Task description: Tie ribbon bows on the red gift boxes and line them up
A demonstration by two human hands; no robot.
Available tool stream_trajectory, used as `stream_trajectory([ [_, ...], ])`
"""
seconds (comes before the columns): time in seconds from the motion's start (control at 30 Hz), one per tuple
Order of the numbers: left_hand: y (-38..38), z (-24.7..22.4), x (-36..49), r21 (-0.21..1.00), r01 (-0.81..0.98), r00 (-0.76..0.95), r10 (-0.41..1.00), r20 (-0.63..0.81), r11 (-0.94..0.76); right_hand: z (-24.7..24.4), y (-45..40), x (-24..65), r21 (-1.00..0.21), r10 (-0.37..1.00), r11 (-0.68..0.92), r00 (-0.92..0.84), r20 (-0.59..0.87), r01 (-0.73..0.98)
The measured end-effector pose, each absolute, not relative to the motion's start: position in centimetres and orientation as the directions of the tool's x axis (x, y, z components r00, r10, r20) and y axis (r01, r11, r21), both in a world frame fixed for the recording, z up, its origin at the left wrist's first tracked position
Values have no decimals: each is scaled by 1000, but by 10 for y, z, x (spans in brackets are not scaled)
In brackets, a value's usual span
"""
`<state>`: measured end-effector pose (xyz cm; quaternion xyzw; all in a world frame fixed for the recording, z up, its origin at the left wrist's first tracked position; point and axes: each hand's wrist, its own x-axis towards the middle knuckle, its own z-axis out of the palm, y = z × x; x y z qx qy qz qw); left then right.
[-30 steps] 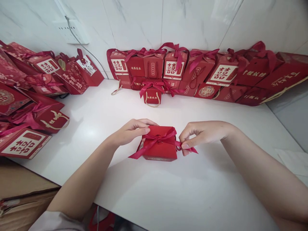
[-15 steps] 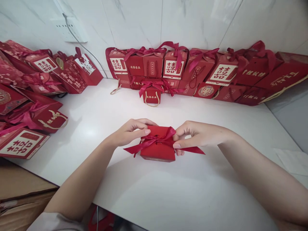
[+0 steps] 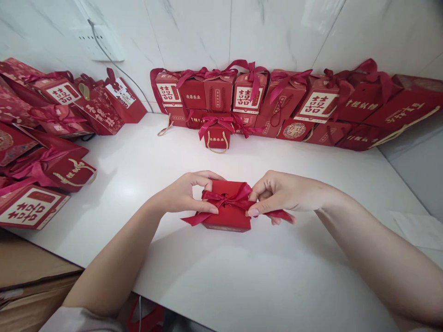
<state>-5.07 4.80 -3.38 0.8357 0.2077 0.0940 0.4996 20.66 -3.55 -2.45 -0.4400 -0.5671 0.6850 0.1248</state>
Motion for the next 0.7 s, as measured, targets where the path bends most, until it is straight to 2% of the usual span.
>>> stream_trajectory([
  [0.13, 49, -34, -51, 874, 258, 896, 440, -57, -412, -26, -33, 207, -893, 686, -320, -572, -449, 318],
  [0.27, 49, -34, -51, 878, 246, 901, 432, -50, -411, -26, -30, 207, -896, 622, -325, -645, -445, 304],
  [0.7, 45, -32, -47, 870, 215, 914, 406, -19, -443, -29, -24, 220, -869, 575, -289, -653, -493, 402],
])
